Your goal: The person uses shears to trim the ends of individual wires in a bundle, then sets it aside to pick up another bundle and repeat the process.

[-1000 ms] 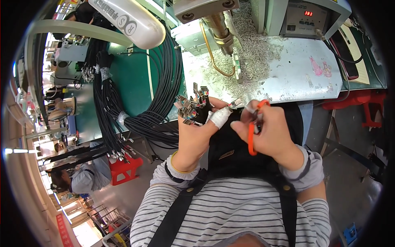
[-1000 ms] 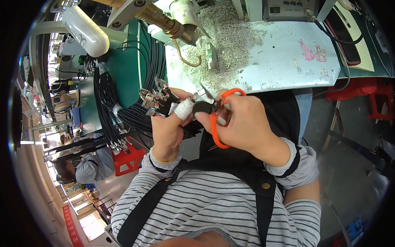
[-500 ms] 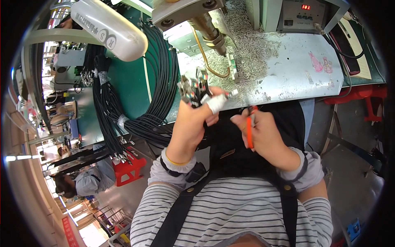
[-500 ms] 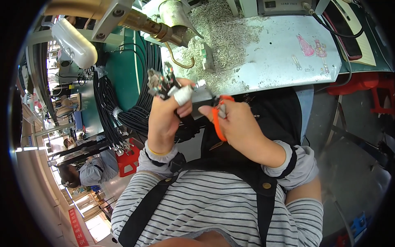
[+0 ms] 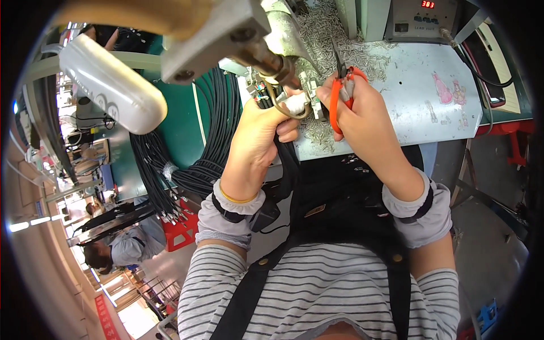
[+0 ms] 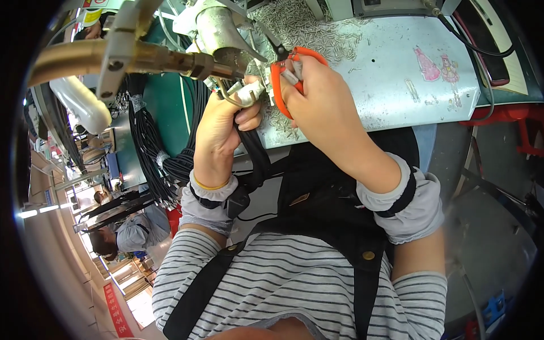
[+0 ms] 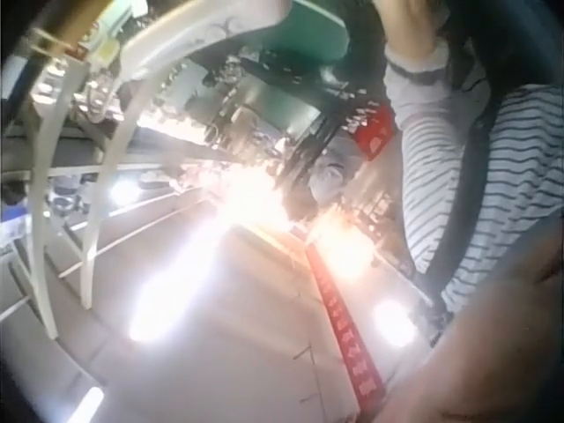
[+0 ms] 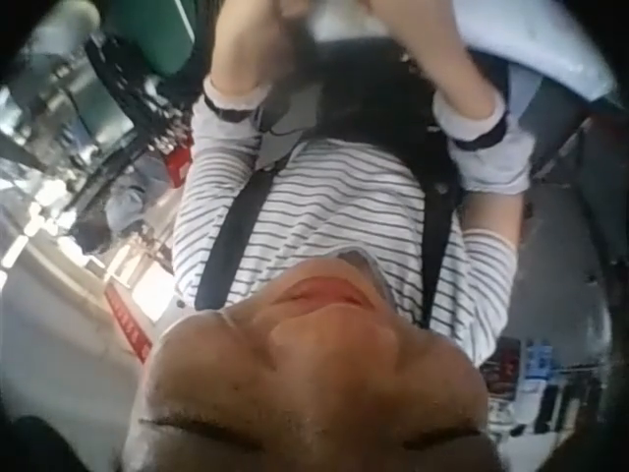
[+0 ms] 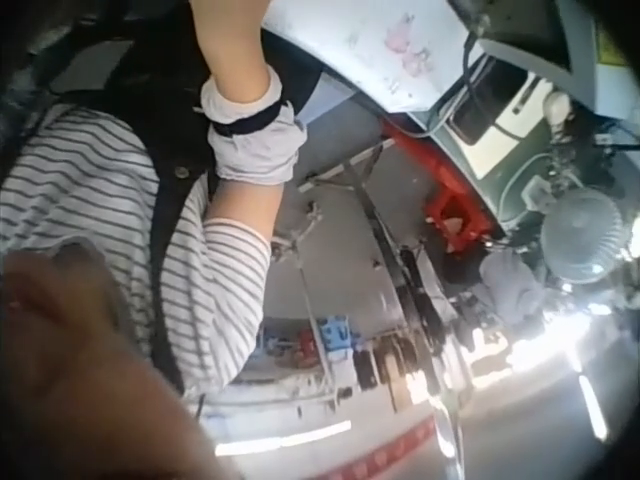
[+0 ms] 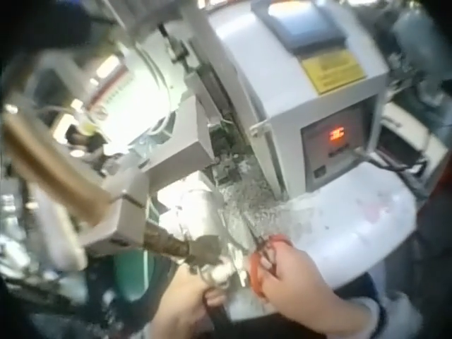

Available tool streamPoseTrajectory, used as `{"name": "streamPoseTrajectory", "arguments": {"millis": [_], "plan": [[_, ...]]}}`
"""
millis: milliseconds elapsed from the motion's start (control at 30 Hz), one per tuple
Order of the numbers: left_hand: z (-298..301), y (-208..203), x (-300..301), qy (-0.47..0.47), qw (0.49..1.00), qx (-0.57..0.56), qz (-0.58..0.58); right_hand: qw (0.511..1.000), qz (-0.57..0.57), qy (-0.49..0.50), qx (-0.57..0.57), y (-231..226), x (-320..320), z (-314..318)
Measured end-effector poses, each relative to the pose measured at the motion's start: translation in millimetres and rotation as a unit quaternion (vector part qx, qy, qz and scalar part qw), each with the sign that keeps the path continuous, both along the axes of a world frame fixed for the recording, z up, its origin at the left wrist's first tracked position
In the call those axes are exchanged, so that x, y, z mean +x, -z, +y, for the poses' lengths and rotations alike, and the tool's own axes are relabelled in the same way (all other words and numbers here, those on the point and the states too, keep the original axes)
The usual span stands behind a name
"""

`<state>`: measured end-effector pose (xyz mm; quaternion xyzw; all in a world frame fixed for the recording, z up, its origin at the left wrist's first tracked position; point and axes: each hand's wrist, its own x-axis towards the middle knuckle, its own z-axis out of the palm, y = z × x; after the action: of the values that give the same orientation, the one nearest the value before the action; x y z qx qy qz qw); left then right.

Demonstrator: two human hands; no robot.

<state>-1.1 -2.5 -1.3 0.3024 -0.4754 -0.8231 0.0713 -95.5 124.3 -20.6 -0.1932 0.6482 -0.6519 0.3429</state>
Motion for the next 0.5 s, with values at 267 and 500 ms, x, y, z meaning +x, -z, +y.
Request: {"name": "streamPoseTrajectory", "arguments": {"millis": [267,500], "plan": [[1,-3,1,0.012,1.000,0.001,0.024,0.999,0.045,-0.008,-0.014,13,0,-2],[1,-2,0,-0.006,1.000,0.000,0.031,0.998,0.066,-0.012,-0.004,11,0,-1]]}}
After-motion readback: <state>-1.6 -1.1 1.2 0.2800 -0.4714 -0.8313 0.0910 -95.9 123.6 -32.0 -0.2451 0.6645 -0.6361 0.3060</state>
